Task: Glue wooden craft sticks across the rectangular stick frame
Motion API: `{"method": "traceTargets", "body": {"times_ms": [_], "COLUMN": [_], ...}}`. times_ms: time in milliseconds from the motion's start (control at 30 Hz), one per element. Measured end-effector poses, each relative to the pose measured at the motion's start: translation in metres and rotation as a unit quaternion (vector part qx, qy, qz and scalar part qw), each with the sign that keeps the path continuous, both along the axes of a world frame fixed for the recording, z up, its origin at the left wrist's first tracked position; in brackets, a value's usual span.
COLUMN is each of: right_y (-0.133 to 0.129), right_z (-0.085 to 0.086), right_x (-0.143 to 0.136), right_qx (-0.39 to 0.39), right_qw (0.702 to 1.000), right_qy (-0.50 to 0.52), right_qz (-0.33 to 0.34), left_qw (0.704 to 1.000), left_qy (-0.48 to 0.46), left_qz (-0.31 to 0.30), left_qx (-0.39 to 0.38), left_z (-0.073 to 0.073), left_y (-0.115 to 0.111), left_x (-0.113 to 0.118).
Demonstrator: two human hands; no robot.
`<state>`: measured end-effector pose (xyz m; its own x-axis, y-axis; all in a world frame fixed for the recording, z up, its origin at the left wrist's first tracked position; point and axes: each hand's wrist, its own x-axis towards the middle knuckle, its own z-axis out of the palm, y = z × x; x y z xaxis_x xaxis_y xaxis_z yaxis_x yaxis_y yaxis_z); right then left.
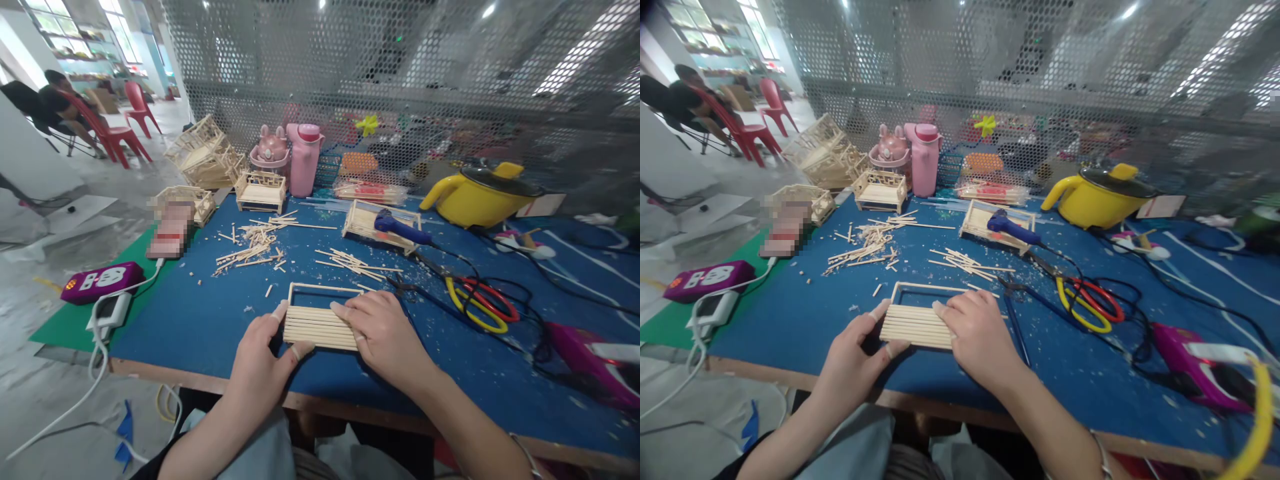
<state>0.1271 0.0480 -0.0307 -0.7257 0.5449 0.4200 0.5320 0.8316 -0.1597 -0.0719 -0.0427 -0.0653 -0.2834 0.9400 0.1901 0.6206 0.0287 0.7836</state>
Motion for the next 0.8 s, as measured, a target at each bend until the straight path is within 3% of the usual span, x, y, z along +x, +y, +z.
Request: {"method": "traceTargets", "body": {"times_ms": [100,200,300,400,700,800], "right_y": [0.0,-0.001,-0.002,-0.003,-0.004,-0.007], "right_z": [-0.002,-0.002,0.0,0.001,0.007,0.019], "right_x": [0.0,0.0,-0.001,-0.001,0.004,0.028], "right_qx": [0.004,0.008,0.013,0.016,-0.014,-0.022], "right_qw": [1.0,1.0,1.0,1.0,1.0,0.984], "right_qy": [0.0,0.004,0.002,-0.006,-0.005,0.121], "right_qz": [-0.004,-0.005,-0.007,-0.014,-0.027,-0.127], "left_qw": [1.0,0.99,0.947,0.898,0.869,0.865], "left_qy": [0.029,0.13,0.292,0.406,0.461,0.462], "left_qz": [0.002,0.007,-0.025,-0.087,-0.106,-0.117], "left_qx": [0.001,0.057,0.13,0.147,0.146,0.157], "left_z": [-0.001,0.002,0.008,0.011,0.001,0.0], "left_y": [-0.002,-0.006,-0.007,-0.001,0.011,0.011], "left_x": [0.0,0.004,0.016,0.029,0.035,0.033]}}
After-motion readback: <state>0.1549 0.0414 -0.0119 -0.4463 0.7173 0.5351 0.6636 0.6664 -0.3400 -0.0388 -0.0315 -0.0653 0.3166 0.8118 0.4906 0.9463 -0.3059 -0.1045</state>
